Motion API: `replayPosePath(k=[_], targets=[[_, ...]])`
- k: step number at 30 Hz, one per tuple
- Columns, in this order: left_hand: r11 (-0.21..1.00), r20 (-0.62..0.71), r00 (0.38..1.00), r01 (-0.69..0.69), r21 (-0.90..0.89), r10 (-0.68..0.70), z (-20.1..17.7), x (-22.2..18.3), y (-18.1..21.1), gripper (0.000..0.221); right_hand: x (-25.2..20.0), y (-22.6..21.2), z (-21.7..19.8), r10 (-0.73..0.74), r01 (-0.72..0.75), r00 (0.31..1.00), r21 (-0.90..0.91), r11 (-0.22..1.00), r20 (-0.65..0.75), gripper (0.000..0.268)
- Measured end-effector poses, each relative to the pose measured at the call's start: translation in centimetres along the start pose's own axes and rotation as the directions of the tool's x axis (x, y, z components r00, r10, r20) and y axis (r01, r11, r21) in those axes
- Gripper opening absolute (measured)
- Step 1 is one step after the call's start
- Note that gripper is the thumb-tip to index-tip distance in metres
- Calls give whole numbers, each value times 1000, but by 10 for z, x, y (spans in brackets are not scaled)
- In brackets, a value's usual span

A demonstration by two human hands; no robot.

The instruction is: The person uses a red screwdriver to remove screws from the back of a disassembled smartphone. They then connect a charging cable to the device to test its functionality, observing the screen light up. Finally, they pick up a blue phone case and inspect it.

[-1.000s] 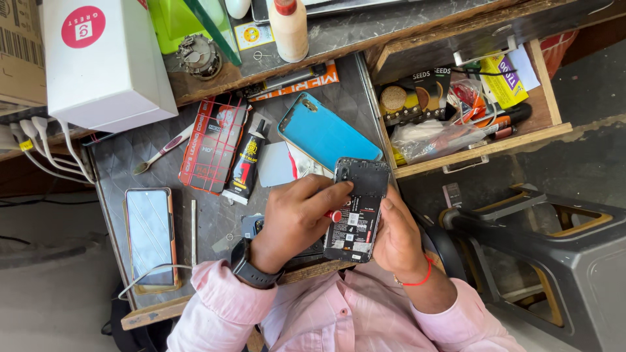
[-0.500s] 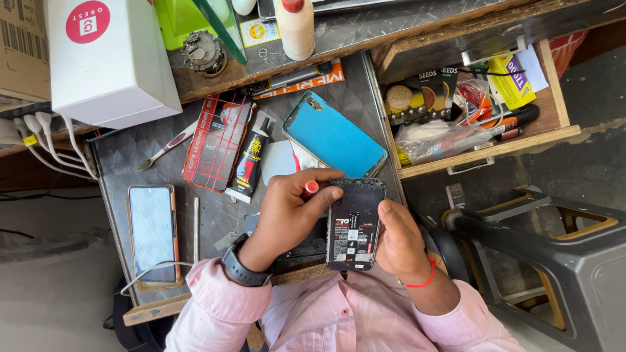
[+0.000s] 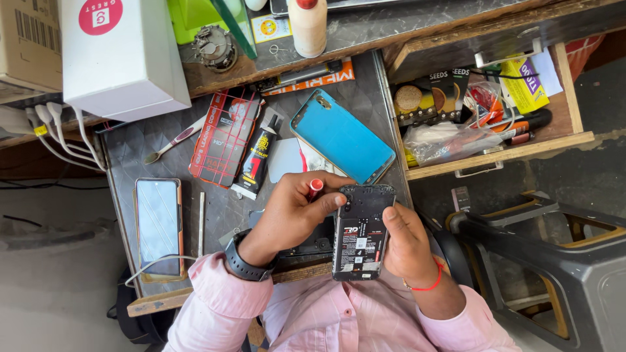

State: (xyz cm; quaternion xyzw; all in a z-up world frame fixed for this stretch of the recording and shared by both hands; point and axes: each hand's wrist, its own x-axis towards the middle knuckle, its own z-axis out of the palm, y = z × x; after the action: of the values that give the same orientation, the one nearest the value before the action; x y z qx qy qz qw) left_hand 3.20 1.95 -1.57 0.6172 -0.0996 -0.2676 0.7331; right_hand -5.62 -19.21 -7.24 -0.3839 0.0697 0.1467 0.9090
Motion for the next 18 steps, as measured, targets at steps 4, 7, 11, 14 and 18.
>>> replayPosePath(k=[4, 7, 11, 14, 18], targets=[[1000, -11, 1000, 3, 13, -2, 2, 1, -3, 24, 2, -6, 15, -155, 144, 987, -201, 969, -41, 49], [994, -4, 997, 77, 80, -77, 2, 1, 2, 34, 2, -9, 24, -286, 261, 958, -338, 904, -26, 60], [990, 24, 997, 70, 120, -73, 3, 0, 9, 42, -3, 5, 10, -337, 304, 941, -365, 880, -28, 52], [993, 91, 995, -43, 113, 32, 4, 1, 11, 41, -12, 15, -8, -383, 309, 922, -486, 817, -58, 44], [914, 92, 982, -187, 361, 165, -1, -3, 29, 36, -13, 15, -21, -342, 208, 927, -545, 812, -156, 28]])
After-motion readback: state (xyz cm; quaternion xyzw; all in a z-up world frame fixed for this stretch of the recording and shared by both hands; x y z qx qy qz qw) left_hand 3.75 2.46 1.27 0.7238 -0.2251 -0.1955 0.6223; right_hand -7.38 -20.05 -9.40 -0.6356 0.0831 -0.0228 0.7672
